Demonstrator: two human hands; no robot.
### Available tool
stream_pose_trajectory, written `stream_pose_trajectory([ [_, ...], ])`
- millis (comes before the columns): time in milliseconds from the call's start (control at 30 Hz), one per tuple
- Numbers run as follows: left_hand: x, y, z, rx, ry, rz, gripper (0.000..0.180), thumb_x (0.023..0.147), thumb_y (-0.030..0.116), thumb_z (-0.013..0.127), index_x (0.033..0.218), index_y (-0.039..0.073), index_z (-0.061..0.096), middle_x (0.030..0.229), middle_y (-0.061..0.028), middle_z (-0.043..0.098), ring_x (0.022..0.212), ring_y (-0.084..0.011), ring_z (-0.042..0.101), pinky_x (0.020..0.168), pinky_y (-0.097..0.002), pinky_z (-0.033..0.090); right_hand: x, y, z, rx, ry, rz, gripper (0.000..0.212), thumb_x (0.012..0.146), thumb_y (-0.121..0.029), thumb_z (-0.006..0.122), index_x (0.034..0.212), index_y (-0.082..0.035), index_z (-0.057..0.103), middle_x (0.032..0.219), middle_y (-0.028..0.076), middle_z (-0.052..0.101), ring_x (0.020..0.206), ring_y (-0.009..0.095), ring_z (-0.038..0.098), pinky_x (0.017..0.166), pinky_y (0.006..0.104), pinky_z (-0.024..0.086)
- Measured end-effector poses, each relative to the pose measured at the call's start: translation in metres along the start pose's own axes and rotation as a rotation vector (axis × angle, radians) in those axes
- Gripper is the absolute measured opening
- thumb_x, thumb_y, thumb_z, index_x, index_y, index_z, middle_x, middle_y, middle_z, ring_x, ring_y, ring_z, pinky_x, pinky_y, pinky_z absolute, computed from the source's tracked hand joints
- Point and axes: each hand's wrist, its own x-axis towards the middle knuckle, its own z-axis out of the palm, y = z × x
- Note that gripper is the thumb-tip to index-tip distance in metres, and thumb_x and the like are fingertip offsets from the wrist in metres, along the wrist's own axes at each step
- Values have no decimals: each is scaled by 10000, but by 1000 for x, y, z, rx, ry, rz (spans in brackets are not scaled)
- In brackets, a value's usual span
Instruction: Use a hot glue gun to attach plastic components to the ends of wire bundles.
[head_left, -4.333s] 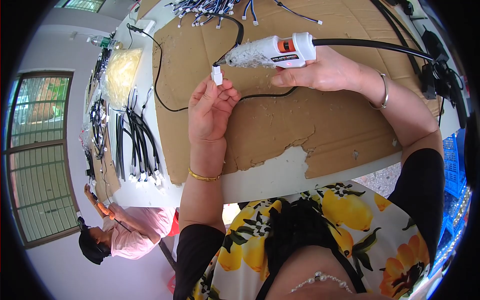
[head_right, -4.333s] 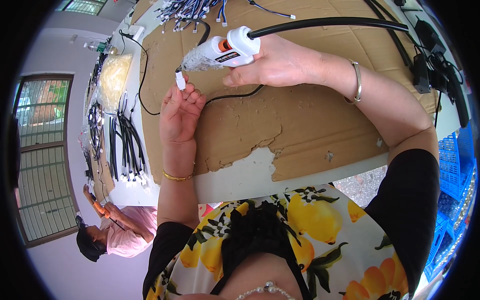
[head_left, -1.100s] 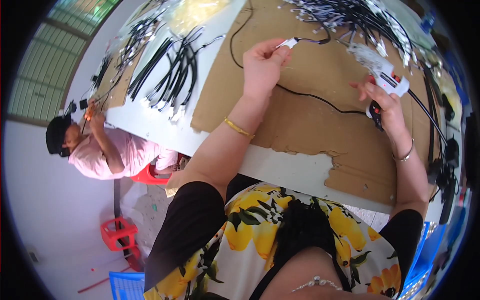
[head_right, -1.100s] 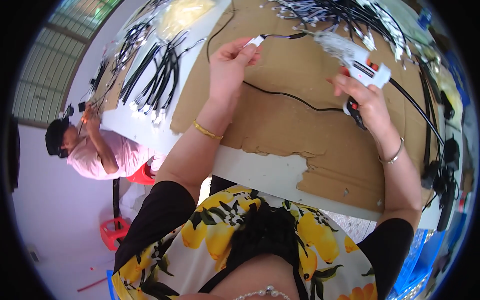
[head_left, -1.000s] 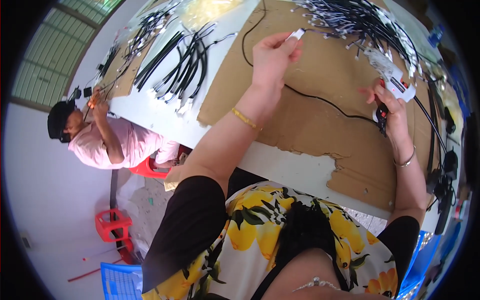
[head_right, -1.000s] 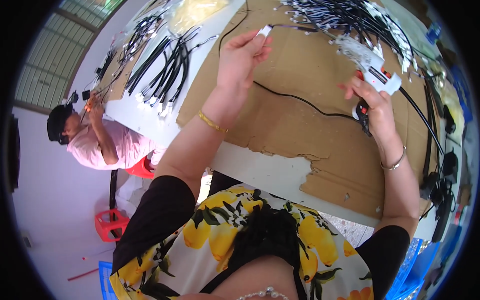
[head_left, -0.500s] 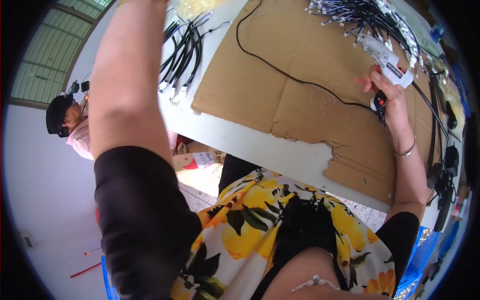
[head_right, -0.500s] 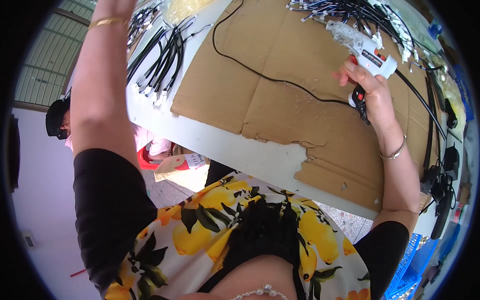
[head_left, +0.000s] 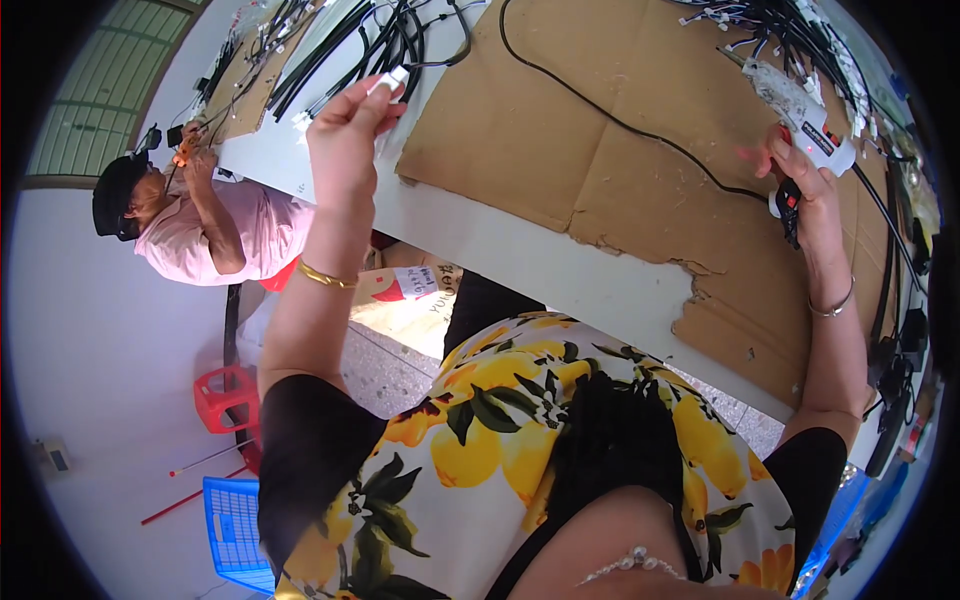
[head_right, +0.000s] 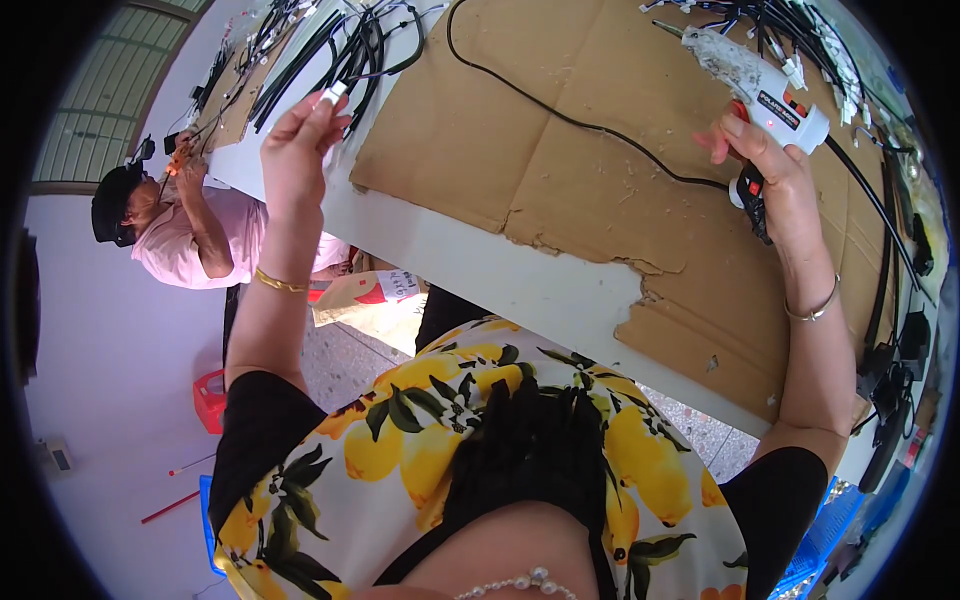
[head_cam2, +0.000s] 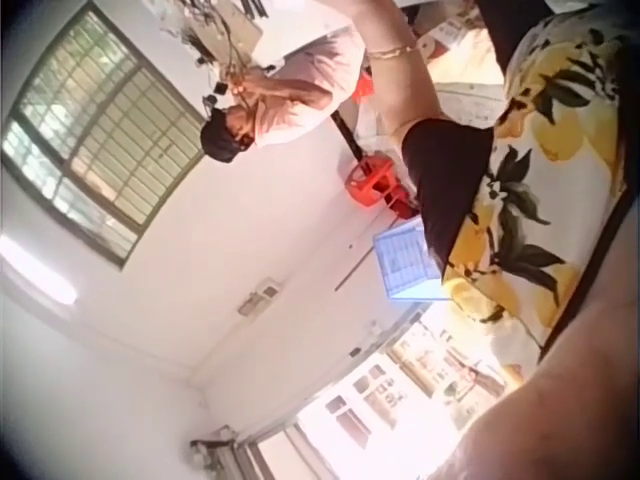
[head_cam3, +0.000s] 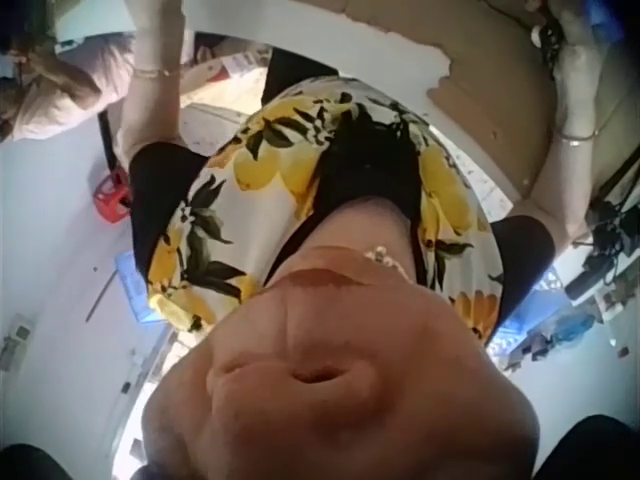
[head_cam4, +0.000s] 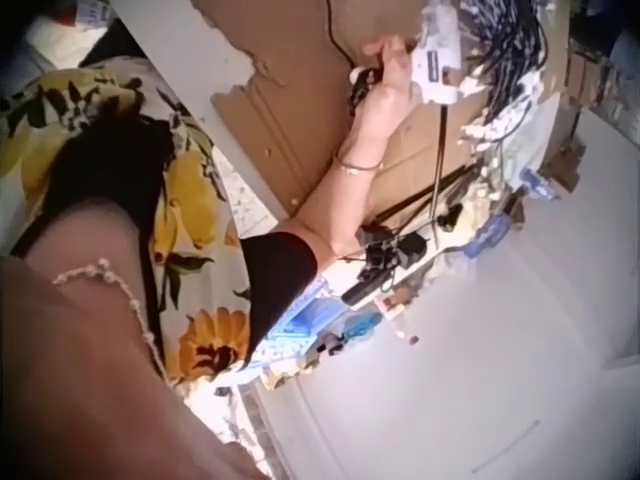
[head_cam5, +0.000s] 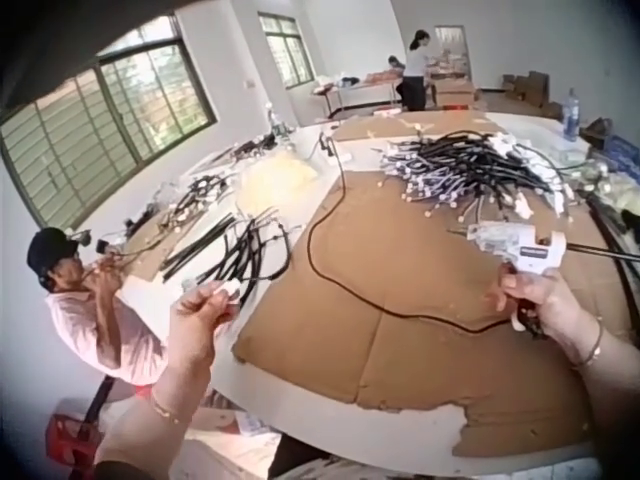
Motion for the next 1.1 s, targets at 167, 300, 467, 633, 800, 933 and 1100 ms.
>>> stream_pose_trajectory([
  [167, -31, -13, 12, 60, 90, 75, 183, 792, 69, 594, 944, -34, 600, 783, -83, 638, 667, -111, 596, 619, -197, 447, 0, -2, 1, -22, -22, 5, 211, 813, -223, 513, 851, -18, 485, 694, 37, 456, 649, 120, 444, 870, 383, 411],
  [300, -41, -26, 12, 148, 164, 151, 170, 780, 52, 613, 915, -50, 600, 751, -63, 628, 668, -81, 576, 580, -173, 424, 0, -1, 0, -18, -19, 2, 207, 814, -225, 512, 833, -22, 478, 689, 36, 455, 648, 120, 442, 871, 387, 411],
  [467, -46, -37, -1, 348, 204, 229, 174, 775, 84, 623, 902, -34, 609, 748, -66, 631, 654, -88, 571, 584, -190, 434, 0, -1, 1, -21, -18, 10, 202, 812, -226, 512, 804, -28, 472, 675, 31, 448, 642, 114, 437, 870, 382, 410],
  [633, -52, -39, -6, 591, 229, 278, 180, 745, 113, 648, 869, -15, 625, 730, -95, 627, 630, -120, 570, 583, -226, 443, 3, -3, 1, -44, -17, 39, 205, 806, -234, 516, 779, -38, 462, 658, 26, 434, 632, 107, 426, 862, 367, 413],
  [800, -53, -39, -13, 786, 217, 356, 185, 763, 153, 642, 863, -3, 632, 728, -52, 614, 617, -79, 536, 566, -207, 427, 1, -2, -4, -47, -56, 16, 217, 804, -234, 526, 832, -22, 485, 666, 30, 463, 635, 106, 444, 858, 369, 424],
  [933, -55, -36, -15, 865, 212, 376, 163, 718, 115, 652, 836, 5, 632, 750, -89, 598, 660, -197, 528, 579, -284, 432, -1, -2, -4, -48, -66, 17, 244, 804, -234, 535, 886, -5, 506, 672, 34, 489, 640, 105, 462, 852, 372, 435],
  [1100, -52, -44, -28, 963, 196, 495, 164, 724, 128, 648, 841, 14, 634, 765, -86, 595, 667, -205, 522, 565, -283, 424, 1, 0, 1, -30, -72, 17, 239, 808, -228, 526, 895, -7, 501, 668, 32, 484, 637, 107, 458, 850, 377, 434],
])
